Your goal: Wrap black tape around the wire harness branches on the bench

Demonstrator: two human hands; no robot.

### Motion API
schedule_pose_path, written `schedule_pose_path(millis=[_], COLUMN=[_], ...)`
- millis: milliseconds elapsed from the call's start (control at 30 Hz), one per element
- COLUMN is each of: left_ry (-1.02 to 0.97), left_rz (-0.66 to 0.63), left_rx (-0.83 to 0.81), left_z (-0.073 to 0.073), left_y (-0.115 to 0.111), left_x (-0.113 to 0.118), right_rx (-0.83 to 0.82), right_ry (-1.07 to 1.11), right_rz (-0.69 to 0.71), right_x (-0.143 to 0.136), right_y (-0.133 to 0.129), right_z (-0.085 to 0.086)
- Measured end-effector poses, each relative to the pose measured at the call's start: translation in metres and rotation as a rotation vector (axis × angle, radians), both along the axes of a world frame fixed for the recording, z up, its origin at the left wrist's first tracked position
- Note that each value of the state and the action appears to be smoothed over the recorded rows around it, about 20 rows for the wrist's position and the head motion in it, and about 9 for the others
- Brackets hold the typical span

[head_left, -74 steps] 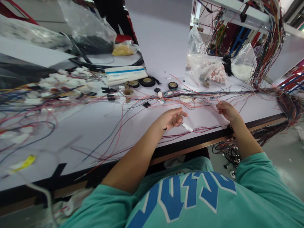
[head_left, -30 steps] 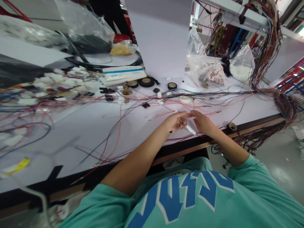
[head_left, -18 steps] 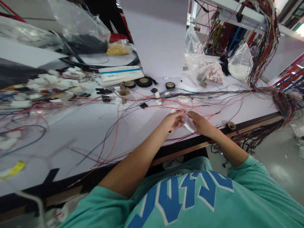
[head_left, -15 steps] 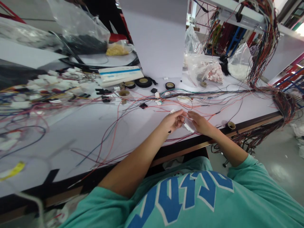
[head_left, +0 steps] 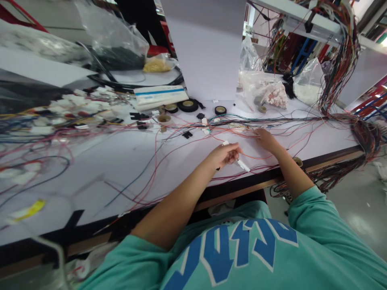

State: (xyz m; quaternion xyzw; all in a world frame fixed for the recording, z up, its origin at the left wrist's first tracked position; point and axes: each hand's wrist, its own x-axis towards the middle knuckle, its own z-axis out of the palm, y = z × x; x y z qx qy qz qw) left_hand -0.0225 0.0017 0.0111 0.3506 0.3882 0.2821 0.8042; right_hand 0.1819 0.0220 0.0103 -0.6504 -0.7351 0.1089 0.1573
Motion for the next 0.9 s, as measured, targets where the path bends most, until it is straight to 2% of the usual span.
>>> schedule_pose_path(millis=[133, 300, 433, 533, 667, 900], left_ry=[-0.024, -0.095, -0.132, -0.159, -0.196, -0.247], left_rz=[0.001, 0.045, 0.066, 0.119, 0.164, 0.194], left_rx=[-0.001, -0.017, -0.023, -0.033, -0.053, -0.044], left_z=[0.0, 0.003, 0.005, 0.005, 0.006, 0.006], left_y=[0.001, 0.001, 0.003, 0.004, 0.006, 0.008], left_x=[-0.001, -0.003, -0.005, -0.006, -0.009, -0.012], right_rx=[0.063, 0.002, -0.125, -0.16, -0.161, -0.024], right_ry=[0.214, 0.116, -0.032, -0.158, -0.301, -0.326], right_rz=[-0.118, -0.23, -0.195, -0.156, -0.164, -0.133], right_x=[0.024, 0.062, 0.081, 0.082, 0.074, 0.079], right_y=[-0.008, -0.036, -0.054, -0.06, -0.06, -0.057], right_z=[0.022, 0.035, 0.028, 0.019, 0.013, 0.007])
